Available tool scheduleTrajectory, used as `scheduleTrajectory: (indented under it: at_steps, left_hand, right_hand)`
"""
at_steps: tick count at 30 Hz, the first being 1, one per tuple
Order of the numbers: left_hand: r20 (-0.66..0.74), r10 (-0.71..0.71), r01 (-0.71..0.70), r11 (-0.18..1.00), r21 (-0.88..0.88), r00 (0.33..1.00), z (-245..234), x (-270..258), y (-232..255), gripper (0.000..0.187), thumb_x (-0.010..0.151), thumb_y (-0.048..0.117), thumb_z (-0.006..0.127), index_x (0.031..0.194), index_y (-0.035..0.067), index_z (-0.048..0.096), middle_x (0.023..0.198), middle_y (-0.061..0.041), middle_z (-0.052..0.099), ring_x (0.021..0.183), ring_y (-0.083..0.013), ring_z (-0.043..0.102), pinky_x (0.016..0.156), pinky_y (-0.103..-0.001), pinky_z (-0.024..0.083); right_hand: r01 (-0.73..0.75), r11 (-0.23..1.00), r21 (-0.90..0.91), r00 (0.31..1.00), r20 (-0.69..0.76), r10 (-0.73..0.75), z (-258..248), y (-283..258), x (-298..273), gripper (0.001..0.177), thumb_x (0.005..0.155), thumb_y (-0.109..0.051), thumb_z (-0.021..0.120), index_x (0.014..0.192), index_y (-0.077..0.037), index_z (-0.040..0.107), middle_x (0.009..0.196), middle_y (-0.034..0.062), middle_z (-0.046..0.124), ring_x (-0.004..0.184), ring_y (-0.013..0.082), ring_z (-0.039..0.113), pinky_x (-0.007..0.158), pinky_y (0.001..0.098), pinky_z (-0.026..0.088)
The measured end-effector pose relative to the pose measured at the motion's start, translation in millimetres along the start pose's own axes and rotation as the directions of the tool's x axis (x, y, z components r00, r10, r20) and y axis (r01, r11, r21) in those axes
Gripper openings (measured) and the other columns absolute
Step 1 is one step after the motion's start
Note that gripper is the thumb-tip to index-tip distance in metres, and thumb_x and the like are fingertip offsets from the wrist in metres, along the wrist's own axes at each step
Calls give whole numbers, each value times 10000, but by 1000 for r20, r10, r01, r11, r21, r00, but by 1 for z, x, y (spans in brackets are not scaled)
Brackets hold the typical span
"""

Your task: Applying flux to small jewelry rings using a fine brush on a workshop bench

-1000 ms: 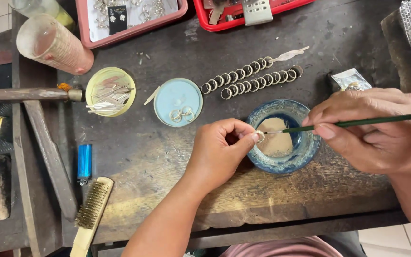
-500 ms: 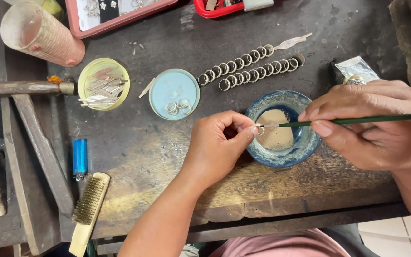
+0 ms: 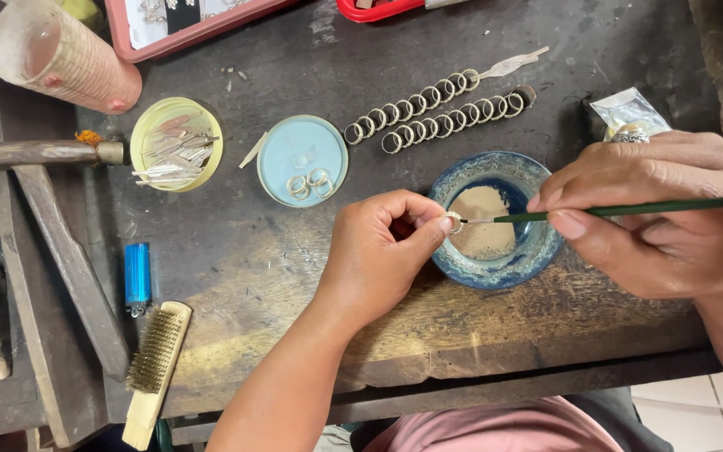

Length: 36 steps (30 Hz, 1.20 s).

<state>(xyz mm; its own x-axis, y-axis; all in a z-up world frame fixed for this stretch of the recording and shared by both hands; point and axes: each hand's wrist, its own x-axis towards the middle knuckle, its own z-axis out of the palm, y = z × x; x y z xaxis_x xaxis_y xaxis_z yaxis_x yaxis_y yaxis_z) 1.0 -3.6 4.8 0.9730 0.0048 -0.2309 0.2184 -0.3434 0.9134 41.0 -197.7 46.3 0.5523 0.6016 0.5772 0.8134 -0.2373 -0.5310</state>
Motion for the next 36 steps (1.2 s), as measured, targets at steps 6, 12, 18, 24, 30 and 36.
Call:
scheduleTrajectory:
  at_steps: [6,12,18,24,30,36]
  left_hand:
    - [10,-23,23,1000,-10,1000,-1,0,2,57,720,162,640,680,131,666,612,73,624,540,-6,472,507,-187,394]
    - [-3,21,-21,1000,-9,1000,1,0,-1,65,720,166,653,664,133,656,582,79,598,521,-3,446,482,-188,373]
    - [-8,21,-20,1000,10,1000,1,0,-2,61,716,172,652,666,137,659,585,79,605,520,-4,449,484,-190,376]
    - [3,12,-12,1000,-6,1000,0,0,0,65,719,159,650,662,128,657,592,73,611,529,-3,464,494,-184,391]
    - [7,6,-6,1000,-5,1000,0,-1,1,62,722,159,654,670,127,661,595,72,612,528,-6,460,488,-185,385]
    - [-2,39,-39,999,9,999,0,-1,0,63,724,165,651,672,130,658,594,75,610,524,-3,456,483,-180,378]
  right_hand:
    - [25,999,32,1000,-5,-25,0,4,-1,38,750,31,531,747,69,532,664,166,604,616,231,650,513,275,506]
    - [30,999,23,1000,2,-30,-1,2,-1,63,754,5,524,734,59,550,672,149,610,610,216,643,506,260,499]
    - [35,998,48,999,-1,-35,1,3,-3,51,755,9,527,759,60,530,685,169,610,621,229,651,522,275,505]
    - [55,998,25,998,9,-55,0,3,-2,68,757,-11,527,763,57,531,669,154,611,618,229,649,524,278,507]
    - [46,997,-58,999,-14,-47,0,0,0,101,780,-37,517,753,52,556,672,127,618,602,214,632,464,243,404]
    - [38,999,6,999,3,-38,1,0,1,104,760,-18,499,714,57,554,648,144,600,583,232,629,481,268,456]
